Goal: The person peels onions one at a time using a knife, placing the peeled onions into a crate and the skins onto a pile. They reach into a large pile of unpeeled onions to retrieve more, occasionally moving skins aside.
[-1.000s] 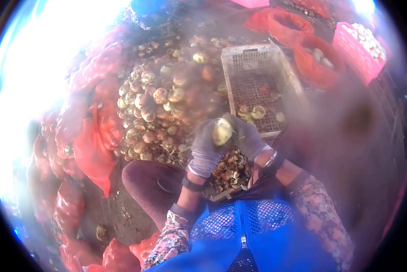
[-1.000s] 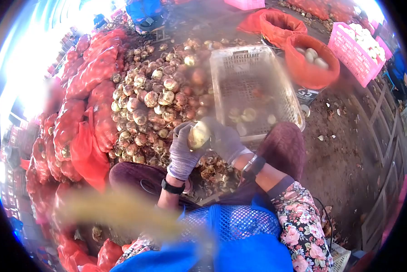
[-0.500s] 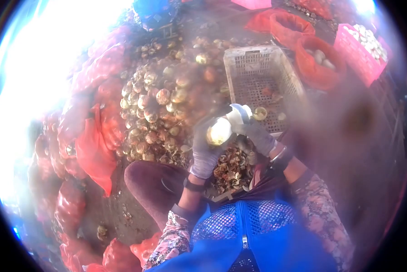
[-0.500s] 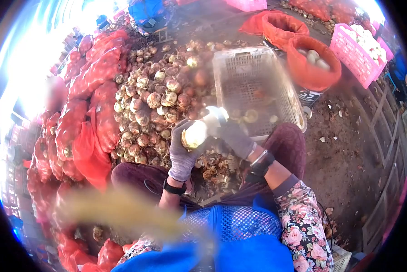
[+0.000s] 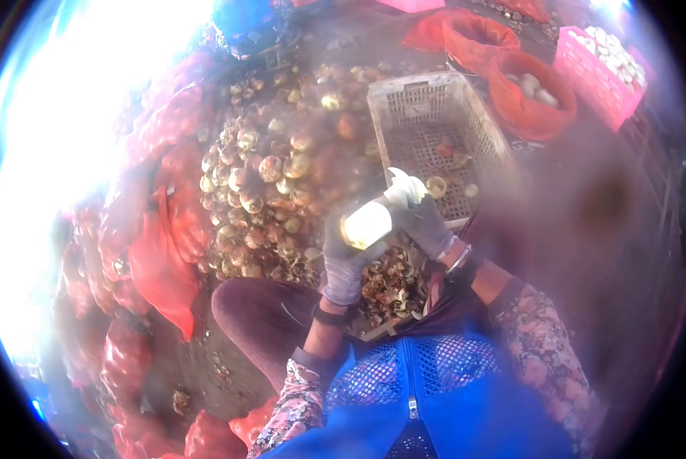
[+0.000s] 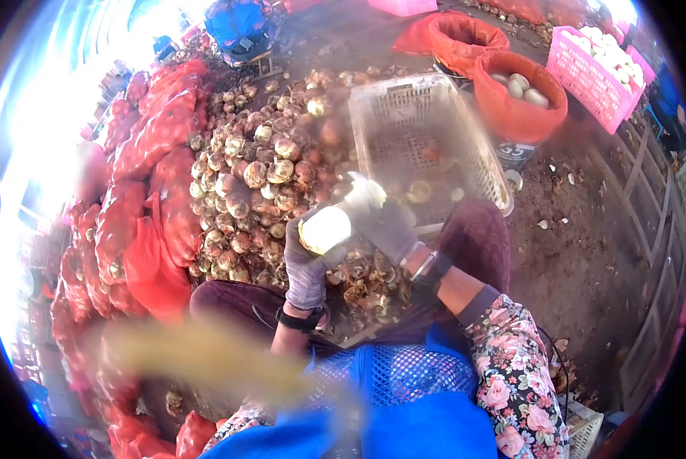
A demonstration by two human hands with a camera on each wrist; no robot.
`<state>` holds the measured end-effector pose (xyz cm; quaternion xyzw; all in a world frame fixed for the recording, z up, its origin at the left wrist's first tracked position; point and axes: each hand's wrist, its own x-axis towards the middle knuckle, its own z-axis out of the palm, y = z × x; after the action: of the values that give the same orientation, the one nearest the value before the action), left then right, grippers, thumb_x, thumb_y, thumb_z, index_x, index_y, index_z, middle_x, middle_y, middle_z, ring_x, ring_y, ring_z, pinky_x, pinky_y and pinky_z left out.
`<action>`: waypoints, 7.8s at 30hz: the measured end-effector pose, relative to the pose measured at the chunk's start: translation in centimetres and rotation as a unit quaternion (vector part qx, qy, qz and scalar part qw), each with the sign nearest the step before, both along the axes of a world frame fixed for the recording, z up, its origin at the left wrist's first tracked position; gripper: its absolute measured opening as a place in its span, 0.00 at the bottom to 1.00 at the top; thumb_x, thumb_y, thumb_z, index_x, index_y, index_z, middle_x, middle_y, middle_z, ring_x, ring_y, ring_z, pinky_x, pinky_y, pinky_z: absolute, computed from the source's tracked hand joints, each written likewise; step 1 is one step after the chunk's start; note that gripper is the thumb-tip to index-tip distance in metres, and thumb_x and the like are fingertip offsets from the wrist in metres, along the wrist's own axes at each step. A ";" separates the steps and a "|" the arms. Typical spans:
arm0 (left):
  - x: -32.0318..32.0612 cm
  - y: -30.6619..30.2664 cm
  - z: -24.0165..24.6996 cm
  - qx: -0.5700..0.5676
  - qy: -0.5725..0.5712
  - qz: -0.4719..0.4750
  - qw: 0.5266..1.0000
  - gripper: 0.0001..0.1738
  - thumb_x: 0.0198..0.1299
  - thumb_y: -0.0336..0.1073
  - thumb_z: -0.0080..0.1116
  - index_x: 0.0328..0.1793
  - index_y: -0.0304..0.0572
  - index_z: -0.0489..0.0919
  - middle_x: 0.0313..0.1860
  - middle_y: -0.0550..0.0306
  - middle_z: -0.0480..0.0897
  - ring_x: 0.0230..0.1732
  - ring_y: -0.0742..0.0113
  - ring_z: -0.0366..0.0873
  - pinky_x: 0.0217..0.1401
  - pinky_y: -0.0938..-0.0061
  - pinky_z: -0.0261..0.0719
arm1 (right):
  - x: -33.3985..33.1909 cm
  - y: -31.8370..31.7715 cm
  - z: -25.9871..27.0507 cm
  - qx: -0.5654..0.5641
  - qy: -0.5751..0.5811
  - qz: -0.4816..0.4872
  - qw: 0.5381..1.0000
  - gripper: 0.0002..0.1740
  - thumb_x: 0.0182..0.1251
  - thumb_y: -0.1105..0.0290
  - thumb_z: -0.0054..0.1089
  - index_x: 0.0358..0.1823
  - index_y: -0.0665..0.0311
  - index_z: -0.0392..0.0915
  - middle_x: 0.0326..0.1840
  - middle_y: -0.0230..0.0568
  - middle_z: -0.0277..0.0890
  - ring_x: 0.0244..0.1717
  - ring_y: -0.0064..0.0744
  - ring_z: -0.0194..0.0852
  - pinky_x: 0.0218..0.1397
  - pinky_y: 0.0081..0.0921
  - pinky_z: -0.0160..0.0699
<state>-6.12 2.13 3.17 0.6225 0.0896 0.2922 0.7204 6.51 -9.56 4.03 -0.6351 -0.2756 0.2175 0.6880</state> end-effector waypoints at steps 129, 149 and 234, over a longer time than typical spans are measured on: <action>1.7 10.7 -22.8 0.166 0.365 -0.171 0.900 0.24 0.62 0.49 0.64 0.55 0.36 0.84 0.49 0.46 0.87 0.49 0.55 0.84 0.54 0.66 0.80 | 8.7 5.1 4.6 -0.360 -0.594 -0.018 0.720 0.25 0.64 0.66 0.53 0.64 0.58 0.74 0.46 0.60 0.81 0.42 0.63 0.81 0.44 0.50 0.81; 25.9 36.3 -15.4 0.409 0.461 0.195 0.763 0.43 0.55 0.54 0.63 0.75 0.49 0.62 0.63 0.38 0.74 0.65 0.41 0.72 0.66 0.53 0.72 | 12.0 9.7 2.6 -0.418 -0.261 0.012 0.870 0.18 0.62 0.68 0.54 0.53 0.56 0.81 0.32 0.55 0.80 0.35 0.55 0.82 0.39 0.46 0.78; 10.8 13.8 -0.8 0.185 -0.018 -0.077 0.980 0.52 0.39 0.40 0.79 0.72 0.36 0.63 0.56 0.50 0.78 0.53 0.57 0.79 0.57 0.66 0.81 | 6.0 7.9 -0.8 -0.396 -0.118 0.074 0.908 0.32 0.70 0.63 0.55 0.75 0.39 0.63 0.42 0.51 0.85 0.38 0.53 0.85 0.44 0.42 0.83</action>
<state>4.70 15.90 2.35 0.7445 -0.0276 0.2583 0.6151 12.50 -1.64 3.23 -0.8540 -0.2927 0.2826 0.3244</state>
